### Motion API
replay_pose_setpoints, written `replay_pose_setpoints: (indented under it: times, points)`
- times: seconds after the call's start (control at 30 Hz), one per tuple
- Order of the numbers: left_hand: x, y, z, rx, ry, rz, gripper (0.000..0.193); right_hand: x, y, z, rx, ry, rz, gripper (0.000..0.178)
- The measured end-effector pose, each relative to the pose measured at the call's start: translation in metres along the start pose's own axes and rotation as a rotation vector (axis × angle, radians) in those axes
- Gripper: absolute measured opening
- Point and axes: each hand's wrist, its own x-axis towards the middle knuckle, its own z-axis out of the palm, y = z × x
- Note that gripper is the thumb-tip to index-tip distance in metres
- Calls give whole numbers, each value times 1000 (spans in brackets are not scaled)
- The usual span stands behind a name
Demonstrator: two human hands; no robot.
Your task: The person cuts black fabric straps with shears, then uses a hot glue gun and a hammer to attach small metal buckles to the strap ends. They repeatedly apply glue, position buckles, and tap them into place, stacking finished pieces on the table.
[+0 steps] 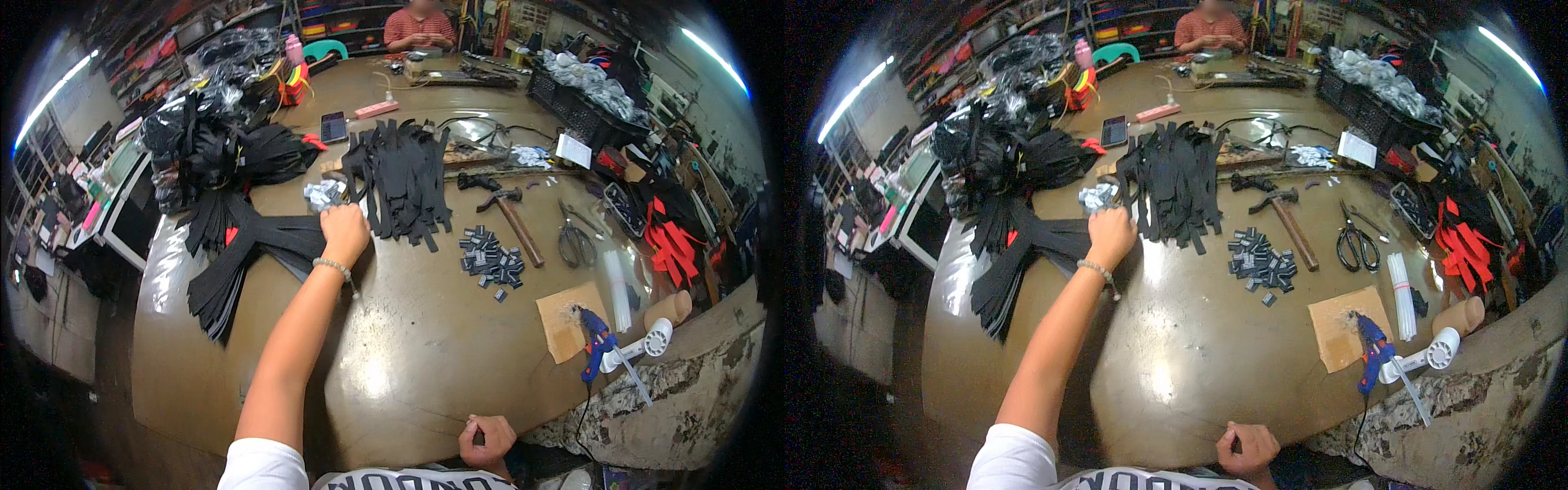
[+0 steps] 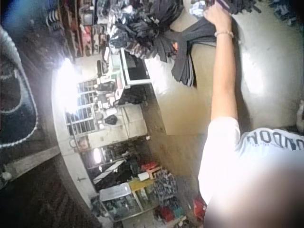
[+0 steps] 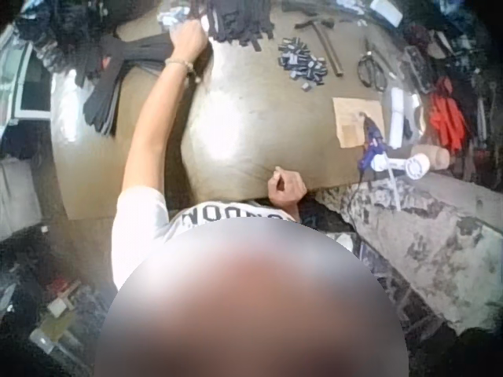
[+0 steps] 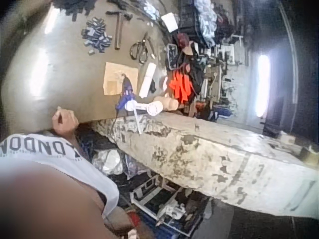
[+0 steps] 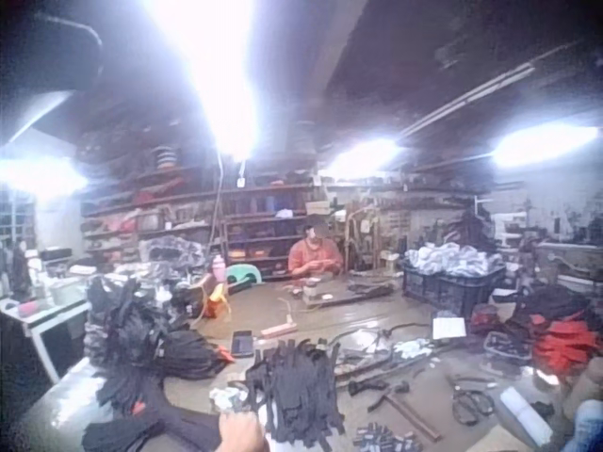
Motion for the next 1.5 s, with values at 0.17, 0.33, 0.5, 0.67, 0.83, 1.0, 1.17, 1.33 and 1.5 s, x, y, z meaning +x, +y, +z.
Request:
replay_pose_setpoints:
  times: [0.17,0.33,0.5,0.67,0.83,1.0,1.17,1.33,1.5]
  points:
    - [-15,-4,16,81,51,-16,28,3,-4,-1,7,32,-26,14]
    - [-29,14,12,-94,83,73,31,4,-7,0,7,34,6,15]
    - [-29,25,-7,-337,110,67,35,2,-3,3,-2,48,-16,14]
    - [4,-31,-17,-644,223,32,19,3,-4,1,-35,3,-19,11]
    - [56,-117,-20,-571,95,-114,24,7,-7,-3,-18,5,16,17]
    - [88,-134,-18,-464,-292,251,37,7,1,-4,34,-157,-31,14]
    - [98,-110,-13,-86,-397,231,56,3,5,-3,-25,-103,-23,9]
    - [95,-98,-13,169,-390,275,61,6,1,-3,13,-132,4,9]
    - [98,-108,-16,96,-414,262,65,11,-1,-5,-6,-165,7,10]
